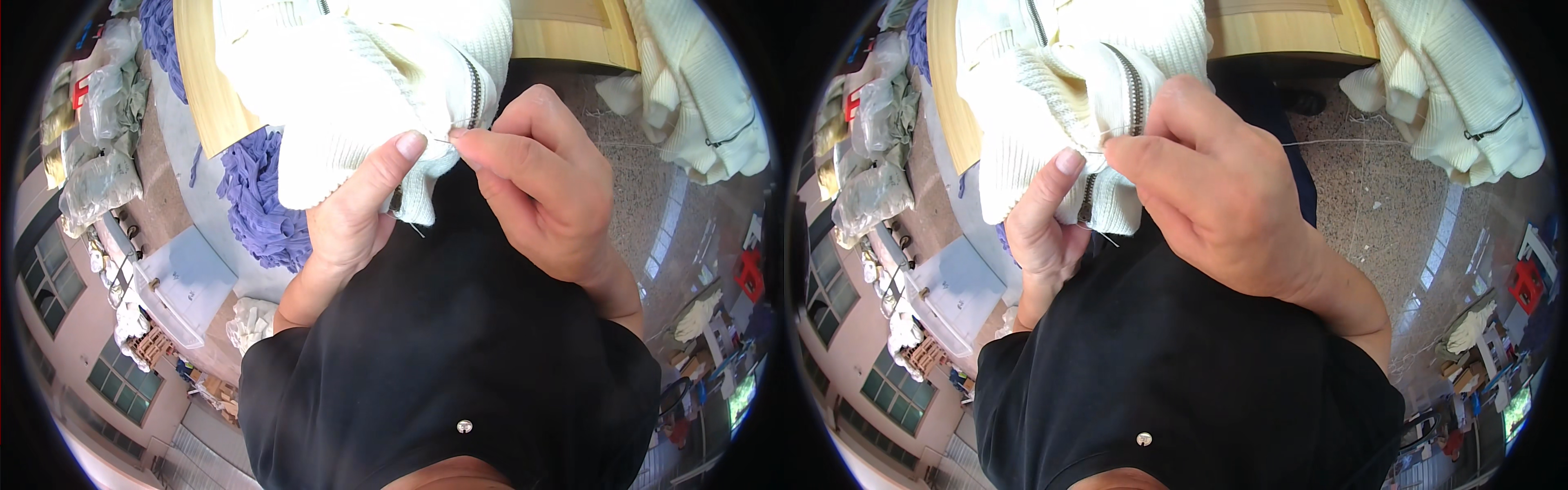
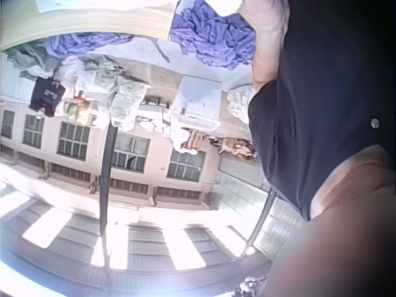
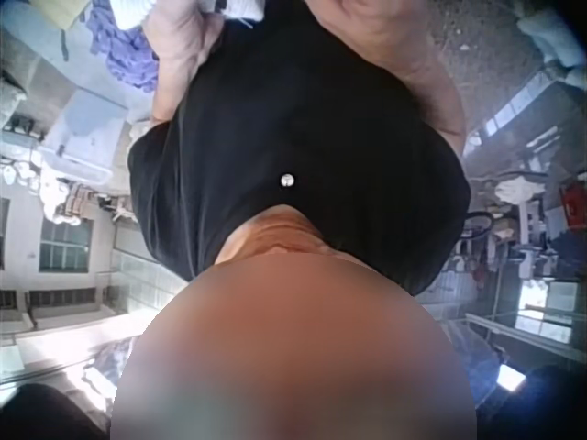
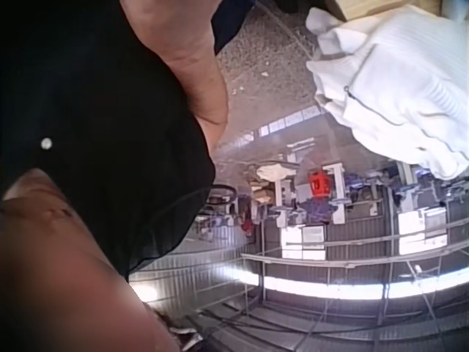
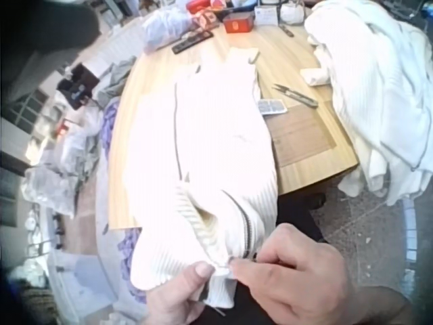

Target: Sewing a zipper onto a white garment by hand with a needle and thread.

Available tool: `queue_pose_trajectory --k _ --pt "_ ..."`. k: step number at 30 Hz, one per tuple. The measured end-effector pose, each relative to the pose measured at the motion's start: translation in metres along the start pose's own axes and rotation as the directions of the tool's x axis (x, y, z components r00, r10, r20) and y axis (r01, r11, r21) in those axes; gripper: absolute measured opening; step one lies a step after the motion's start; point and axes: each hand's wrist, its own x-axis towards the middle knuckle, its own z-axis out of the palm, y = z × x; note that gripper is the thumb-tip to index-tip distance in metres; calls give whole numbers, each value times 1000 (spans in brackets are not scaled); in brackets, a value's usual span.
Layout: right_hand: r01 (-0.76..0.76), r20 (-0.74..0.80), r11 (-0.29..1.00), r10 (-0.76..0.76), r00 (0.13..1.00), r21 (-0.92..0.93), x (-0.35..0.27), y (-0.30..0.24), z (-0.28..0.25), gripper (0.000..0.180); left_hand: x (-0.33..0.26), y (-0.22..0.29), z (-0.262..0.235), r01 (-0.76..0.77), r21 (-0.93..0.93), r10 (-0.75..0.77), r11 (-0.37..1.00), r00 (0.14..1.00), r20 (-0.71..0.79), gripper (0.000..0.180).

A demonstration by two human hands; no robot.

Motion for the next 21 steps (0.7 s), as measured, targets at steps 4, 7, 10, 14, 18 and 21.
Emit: queue_pose_trajectory --k 4,7,10,14,18,21 --pt "-6 -24 1000 6 1000 -5 0 -1 3 29 -1 0 -1 13 13 -13 1000 1000 11 33" --pt "1 -34 1000 -1 999 2 -1 -1 4 27 -2 0 0 14 37 -13 999 1000 -5 32" --pt "-19 -65 1000 20 998 15 -2 -3 6 26 -2 -1 3 -9 20 9 1000 1000 0 32" --pt "-46 -54 999 47 997 21 -4 -4 6 27 -1 -3 5 -40 -7 40 999 999 7 32" --pt "0 -49 1000 -1 999 -9 -4 -2 6 29 -2 0 7 -20 -22 20 1000 1000 12 34" --pt "9 -65 1000 -10 998 -10 -3 -2 6 30 -3 0 12 -34 -29 34 999 999 -6 34"
